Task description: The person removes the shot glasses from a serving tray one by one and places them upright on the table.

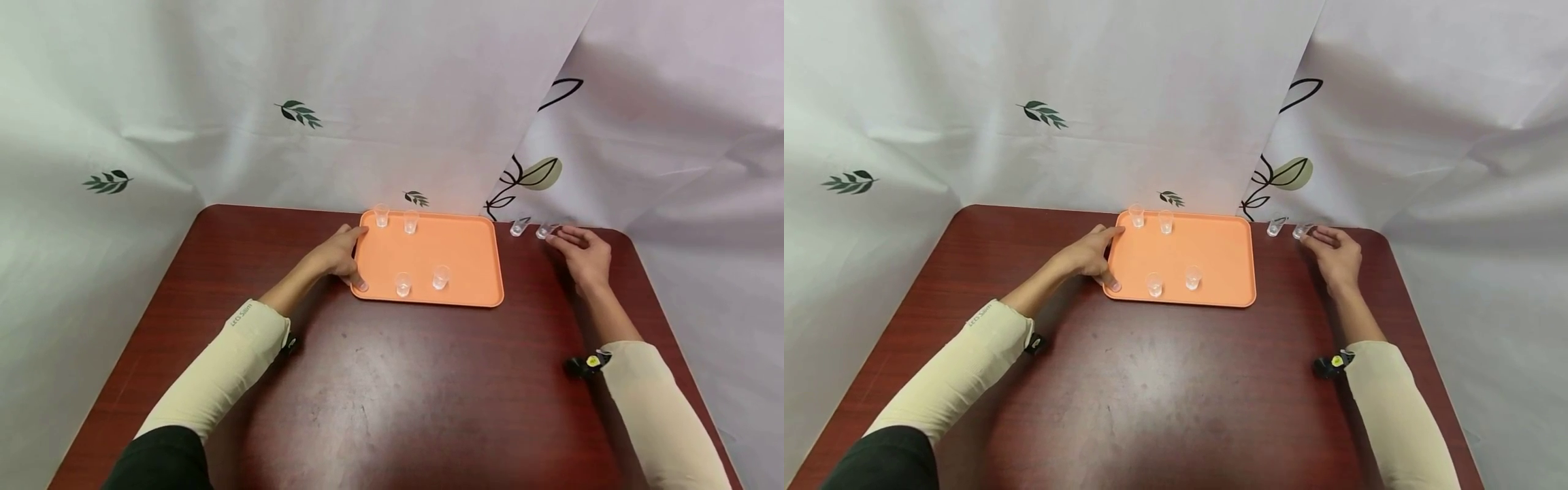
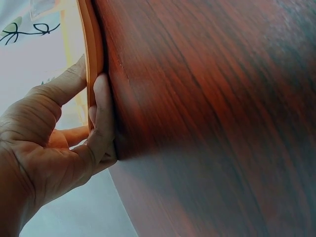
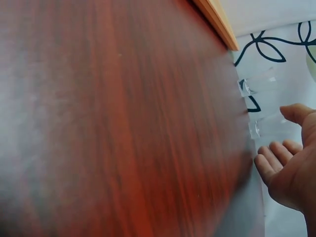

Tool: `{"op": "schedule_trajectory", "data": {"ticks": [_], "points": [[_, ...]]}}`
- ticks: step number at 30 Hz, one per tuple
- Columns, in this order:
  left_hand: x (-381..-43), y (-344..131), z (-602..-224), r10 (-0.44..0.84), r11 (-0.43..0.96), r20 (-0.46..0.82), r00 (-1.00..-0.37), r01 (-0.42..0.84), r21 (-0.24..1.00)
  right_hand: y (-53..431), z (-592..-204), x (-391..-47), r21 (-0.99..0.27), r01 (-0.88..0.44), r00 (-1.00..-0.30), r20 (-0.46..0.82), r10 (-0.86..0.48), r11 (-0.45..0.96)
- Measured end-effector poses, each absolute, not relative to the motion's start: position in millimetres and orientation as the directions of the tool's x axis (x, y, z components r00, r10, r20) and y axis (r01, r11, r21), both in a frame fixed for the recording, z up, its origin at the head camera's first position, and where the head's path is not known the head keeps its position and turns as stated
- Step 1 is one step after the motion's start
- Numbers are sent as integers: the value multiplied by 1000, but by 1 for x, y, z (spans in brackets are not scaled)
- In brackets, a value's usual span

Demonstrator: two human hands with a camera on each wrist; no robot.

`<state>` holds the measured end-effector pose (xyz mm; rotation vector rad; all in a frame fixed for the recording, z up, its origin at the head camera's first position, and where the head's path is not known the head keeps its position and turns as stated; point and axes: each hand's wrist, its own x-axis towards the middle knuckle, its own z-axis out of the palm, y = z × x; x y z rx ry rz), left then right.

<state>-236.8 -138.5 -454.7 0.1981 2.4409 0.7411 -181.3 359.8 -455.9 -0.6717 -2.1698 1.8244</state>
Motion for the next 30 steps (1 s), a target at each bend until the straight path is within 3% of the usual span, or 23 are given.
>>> {"op": "schedule_trajectory", "data": {"ticks": [6,14,30], "points": [[-237,-141,-457,323,822,-467,-823,-1,569,360,-454,-173,-978,190,-873,-130,470,83],[-219,-135,-430,306,834,-490,-817,-19,552,355,-452,-162,-977,182,-899,-119,421,112],[-238,-141,-455,317,839,-460,-830,19,544,319,-453,-145,-985,93,-966,-54,252,147]]}}
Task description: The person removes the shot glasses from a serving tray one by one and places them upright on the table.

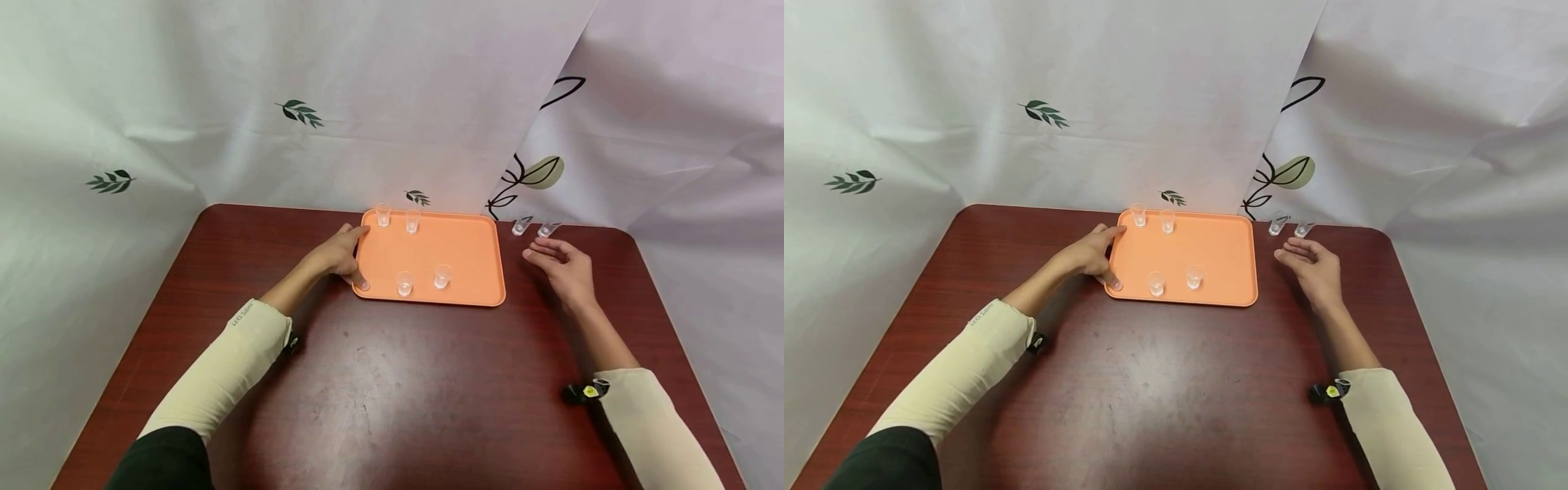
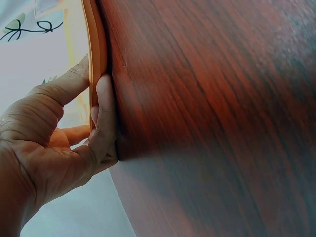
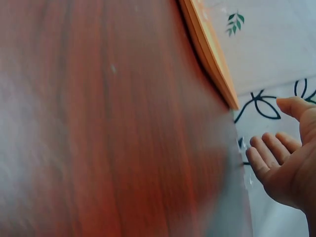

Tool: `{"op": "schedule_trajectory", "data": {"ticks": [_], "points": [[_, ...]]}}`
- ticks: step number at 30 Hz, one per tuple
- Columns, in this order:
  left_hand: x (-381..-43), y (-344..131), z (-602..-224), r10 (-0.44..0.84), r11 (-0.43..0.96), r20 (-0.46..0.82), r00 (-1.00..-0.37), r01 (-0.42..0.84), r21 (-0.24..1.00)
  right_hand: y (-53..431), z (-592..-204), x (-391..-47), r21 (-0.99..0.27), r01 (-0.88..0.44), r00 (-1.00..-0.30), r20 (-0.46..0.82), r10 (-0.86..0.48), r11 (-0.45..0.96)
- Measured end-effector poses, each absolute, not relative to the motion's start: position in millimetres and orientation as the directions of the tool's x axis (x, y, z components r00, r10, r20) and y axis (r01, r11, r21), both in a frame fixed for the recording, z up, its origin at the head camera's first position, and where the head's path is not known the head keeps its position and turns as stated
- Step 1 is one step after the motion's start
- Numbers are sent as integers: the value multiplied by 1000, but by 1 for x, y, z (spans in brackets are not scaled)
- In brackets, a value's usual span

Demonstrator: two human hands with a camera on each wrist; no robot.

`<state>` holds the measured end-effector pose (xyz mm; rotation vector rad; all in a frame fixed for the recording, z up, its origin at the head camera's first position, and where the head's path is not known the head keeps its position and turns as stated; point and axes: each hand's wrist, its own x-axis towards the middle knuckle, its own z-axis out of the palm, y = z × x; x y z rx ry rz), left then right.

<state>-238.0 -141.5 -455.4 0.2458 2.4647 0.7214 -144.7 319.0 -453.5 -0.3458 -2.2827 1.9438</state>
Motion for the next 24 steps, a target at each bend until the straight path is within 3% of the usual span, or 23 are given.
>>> {"op": "schedule_trajectory", "data": {"ticks": [8,18,24], "points": [[-219,-134,-427,323,844,-467,-823,27,536,294,-452,-139,-991,87,-975,-64,213,100],[-223,-135,-433,314,851,-462,-830,31,524,266,-454,-134,-999,31,-996,-32,89,-18],[-219,-135,-428,322,840,-466,-824,22,542,252,-455,-131,-999,46,-999,-46,4,-4]]}}
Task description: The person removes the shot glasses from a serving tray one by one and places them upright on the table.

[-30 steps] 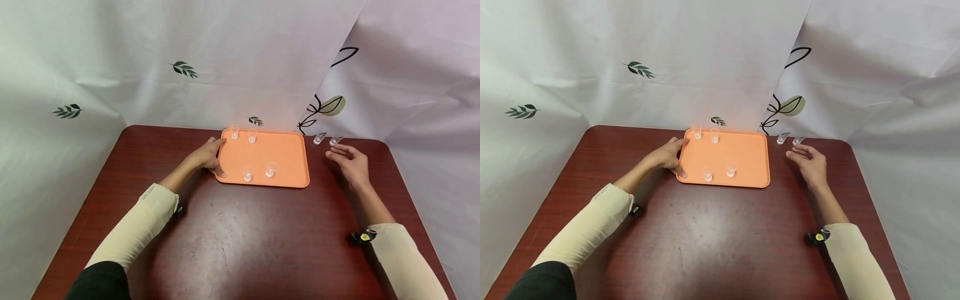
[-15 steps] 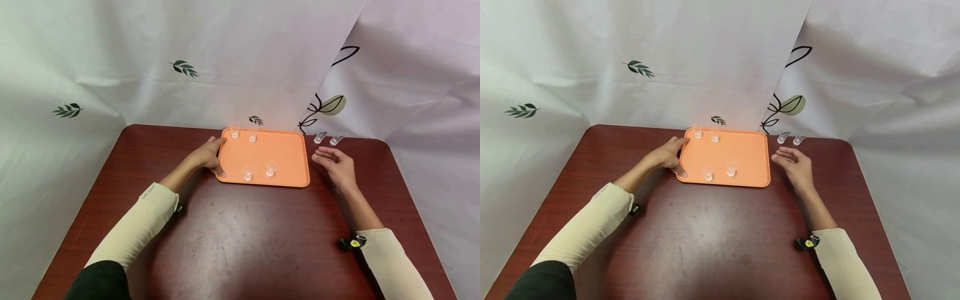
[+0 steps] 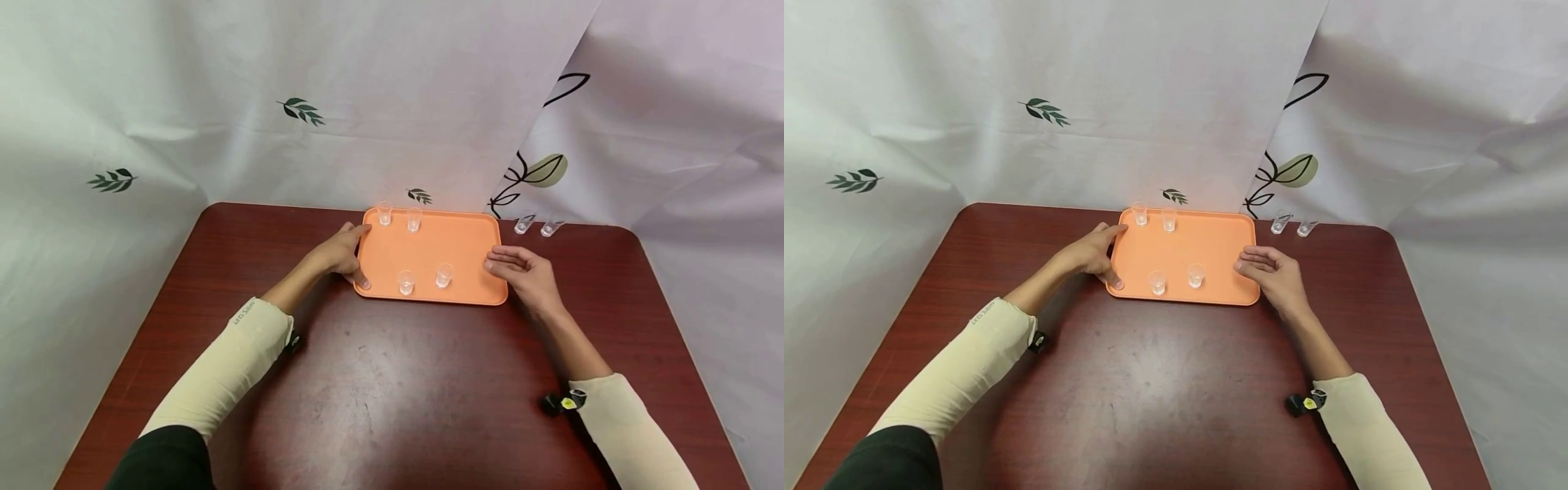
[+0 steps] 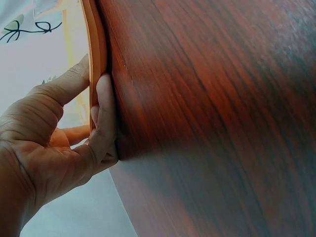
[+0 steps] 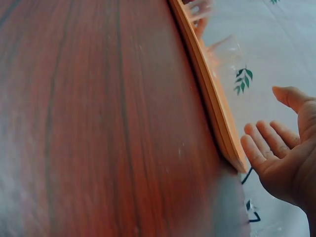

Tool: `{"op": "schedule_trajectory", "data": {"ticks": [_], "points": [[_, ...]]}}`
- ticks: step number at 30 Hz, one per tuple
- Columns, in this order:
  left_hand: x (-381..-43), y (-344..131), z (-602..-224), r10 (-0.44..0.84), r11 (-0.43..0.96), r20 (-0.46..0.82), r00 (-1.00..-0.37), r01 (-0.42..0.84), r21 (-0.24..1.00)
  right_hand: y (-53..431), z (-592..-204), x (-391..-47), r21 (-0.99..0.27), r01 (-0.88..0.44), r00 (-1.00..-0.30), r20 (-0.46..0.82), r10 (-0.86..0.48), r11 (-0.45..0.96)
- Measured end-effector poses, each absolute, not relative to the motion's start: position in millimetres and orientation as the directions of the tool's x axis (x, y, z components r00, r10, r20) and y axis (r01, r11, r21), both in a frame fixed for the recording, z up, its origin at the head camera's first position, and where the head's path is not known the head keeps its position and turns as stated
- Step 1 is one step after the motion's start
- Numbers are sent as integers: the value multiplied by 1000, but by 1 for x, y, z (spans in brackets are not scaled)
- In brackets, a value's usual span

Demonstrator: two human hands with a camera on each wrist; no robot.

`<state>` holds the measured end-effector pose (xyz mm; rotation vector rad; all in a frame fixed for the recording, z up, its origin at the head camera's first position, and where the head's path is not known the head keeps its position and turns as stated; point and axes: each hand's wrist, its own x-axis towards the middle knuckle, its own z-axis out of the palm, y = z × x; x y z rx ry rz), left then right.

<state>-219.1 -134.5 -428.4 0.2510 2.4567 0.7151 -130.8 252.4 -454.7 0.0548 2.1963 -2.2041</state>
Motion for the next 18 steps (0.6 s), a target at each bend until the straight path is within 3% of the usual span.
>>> {"op": "schedule_trajectory", "data": {"ticks": [9,18], "points": [[-221,-134,-430,331,837,-456,-826,33,547,238,-459,-129,-992,71,-996,-76,-40,108],[-224,-136,-436,317,827,-448,-836,12,563,222,-465,-127,-989,82,-989,-97,-112,125]]}}
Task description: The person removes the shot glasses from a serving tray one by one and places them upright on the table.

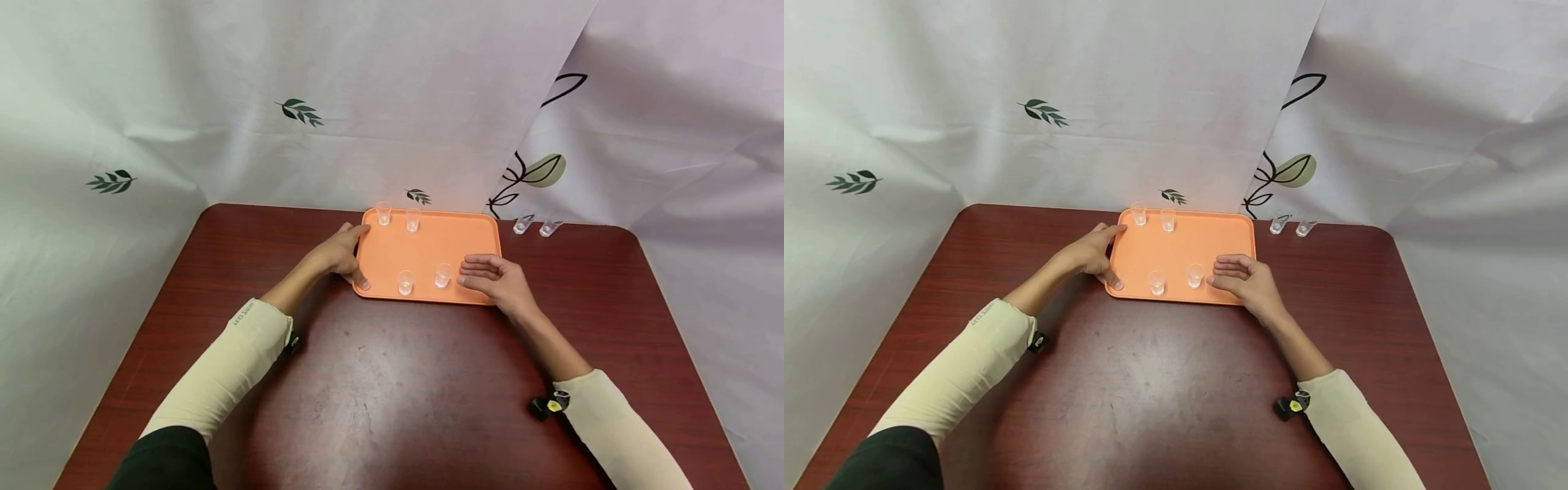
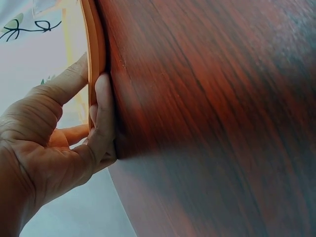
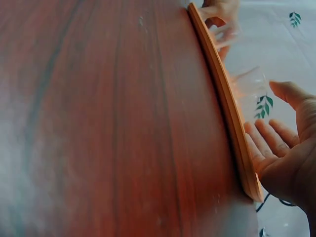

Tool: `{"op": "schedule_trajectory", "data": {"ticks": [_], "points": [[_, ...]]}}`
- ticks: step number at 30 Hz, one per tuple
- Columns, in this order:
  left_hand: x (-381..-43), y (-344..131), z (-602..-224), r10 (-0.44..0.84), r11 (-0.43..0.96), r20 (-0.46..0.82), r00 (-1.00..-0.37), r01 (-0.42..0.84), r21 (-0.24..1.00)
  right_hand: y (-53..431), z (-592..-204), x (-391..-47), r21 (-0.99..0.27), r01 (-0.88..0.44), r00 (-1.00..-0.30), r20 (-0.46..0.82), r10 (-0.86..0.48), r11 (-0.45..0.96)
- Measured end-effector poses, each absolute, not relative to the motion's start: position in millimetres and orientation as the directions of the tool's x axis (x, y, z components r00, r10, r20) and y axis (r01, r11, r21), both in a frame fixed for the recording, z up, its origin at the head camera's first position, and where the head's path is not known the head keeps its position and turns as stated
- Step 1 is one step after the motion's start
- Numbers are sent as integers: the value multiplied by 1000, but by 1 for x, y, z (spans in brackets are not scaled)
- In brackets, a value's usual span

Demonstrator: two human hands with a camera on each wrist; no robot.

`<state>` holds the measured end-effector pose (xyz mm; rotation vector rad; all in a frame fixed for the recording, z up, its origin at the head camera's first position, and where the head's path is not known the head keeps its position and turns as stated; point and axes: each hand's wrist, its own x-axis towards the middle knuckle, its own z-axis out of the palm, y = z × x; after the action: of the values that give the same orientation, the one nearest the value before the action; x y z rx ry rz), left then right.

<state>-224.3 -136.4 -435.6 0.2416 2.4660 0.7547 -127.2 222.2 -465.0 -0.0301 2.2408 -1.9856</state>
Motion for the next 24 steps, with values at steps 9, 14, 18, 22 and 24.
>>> {"op": "schedule_trajectory", "data": {"ticks": [9,14,18,22,24], "points": [[-228,-138,-441,334,824,-449,-829,25,566,209,-466,-127,-991,71,-983,-89,-163,113],[-221,-138,-430,345,812,-459,-819,15,584,202,-465,-128,-992,75,-981,-92,-168,106],[-218,-139,-427,353,790,-464,-812,-7,613,197,-464,-128,-987,90,-980,-111,-164,133],[-217,-139,-428,361,764,-468,-806,-32,645,195,-463,-128,-984,100,-979,-124,-162,149],[-216,-139,-428,362,763,-469,-805,-33,646,194,-464,-128,-983,99,-979,-124,-164,151]]}}
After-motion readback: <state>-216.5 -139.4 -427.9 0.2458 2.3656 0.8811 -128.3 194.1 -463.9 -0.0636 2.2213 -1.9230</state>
